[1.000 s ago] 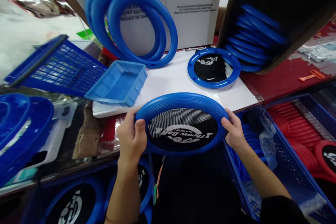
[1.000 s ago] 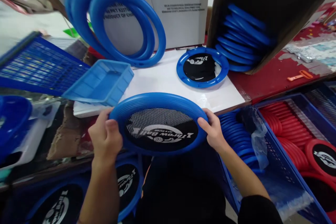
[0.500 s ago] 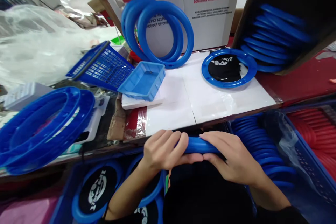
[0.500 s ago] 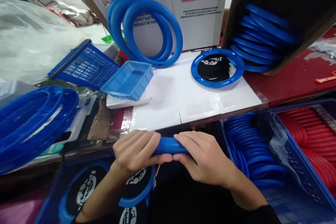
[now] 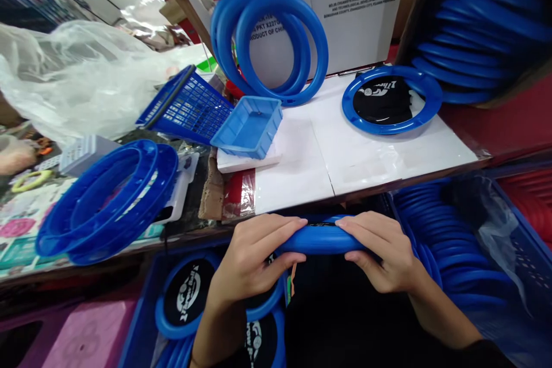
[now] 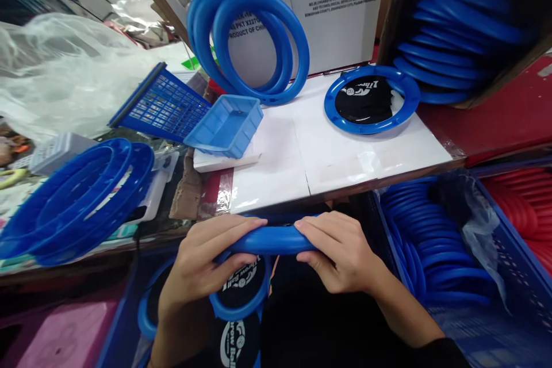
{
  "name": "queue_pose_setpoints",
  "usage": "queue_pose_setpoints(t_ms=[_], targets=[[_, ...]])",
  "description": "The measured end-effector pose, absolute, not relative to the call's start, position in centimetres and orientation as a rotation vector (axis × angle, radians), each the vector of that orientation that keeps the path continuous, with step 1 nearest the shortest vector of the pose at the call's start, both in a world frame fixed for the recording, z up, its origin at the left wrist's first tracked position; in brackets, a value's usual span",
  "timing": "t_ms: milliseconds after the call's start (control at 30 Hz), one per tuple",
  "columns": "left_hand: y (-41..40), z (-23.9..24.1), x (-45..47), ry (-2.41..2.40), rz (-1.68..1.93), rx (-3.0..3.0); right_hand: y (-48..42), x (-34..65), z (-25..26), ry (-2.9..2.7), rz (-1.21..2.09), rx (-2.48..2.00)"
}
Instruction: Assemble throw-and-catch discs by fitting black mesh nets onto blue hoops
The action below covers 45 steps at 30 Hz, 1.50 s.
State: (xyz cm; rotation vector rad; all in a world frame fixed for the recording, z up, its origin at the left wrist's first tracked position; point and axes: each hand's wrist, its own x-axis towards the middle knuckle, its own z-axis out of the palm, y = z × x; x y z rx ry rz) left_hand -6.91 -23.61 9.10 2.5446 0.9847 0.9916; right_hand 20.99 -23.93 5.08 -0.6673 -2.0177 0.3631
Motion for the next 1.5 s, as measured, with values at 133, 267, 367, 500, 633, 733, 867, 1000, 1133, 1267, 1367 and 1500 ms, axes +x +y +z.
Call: queue_pose_setpoints(t_ms=[133, 267, 367, 500, 633, 733, 867, 1000, 1133, 1267, 1367, 1500], targets=[[-23.7, 8.6, -5.5, 0.974, 1.021, 2.552, -23.8, 20.7, 6.3, -2.221, 0.319, -0.814], [-23.9, 8.4, -3.9, 0.919, 1.006, 2.572, -23.9, 20.0, 7.2, -2.322, 0.252, -0.826], [-24.5, 8.2, -3.1, 0.974, 1.054, 2.544, -24.3, 19.9, 6.9, -2.253, 0.241, -0.826], [-25.5, 7.9, -2.4, 1.061, 1.114, 2.518, -24.8, 19.7, 6.0, -2.160, 0.243, -0.841], [-25.6, 8.1, -2.4, 1.076, 1.044, 2.540, -24.6, 19.7, 5.7, -2.143, 0.298, -0.803], [-25.0, 8.9, -3.8, 1.008, 0.886, 2.585, -23.9, 20.7, 5.3, -2.146, 0.403, -0.727], [-24.2, 9.0, -7.0, 1.107, 0.779, 2.540, -23.0, 23.4, 3.3, -2.007, 0.587, -0.668], [-24.2, 7.4, -8.8, 1.149, 0.819, 2.449, -22.1, 25.4, 0.4, -1.864, 0.801, -0.644], [-24.9, 6.6, -8.1, 1.204, 0.953, 2.415, -22.6, 25.3, 0.9, -1.993, 0.718, -0.800], [-25.6, 7.3, -6.7, 1.102, 0.988, 2.442, -24.1, 23.8, 4.9, -2.169, 0.420, -0.850], [-25.8, 7.5, -5.6, 1.043, 0.965, 2.479, -24.6, 22.3, 6.3, -2.231, 0.339, -0.817], [-25.3, 6.7, -3.9, 1.121, 1.033, 2.455, -23.7, 21.0, 4.4, -2.074, 0.363, -0.806]])
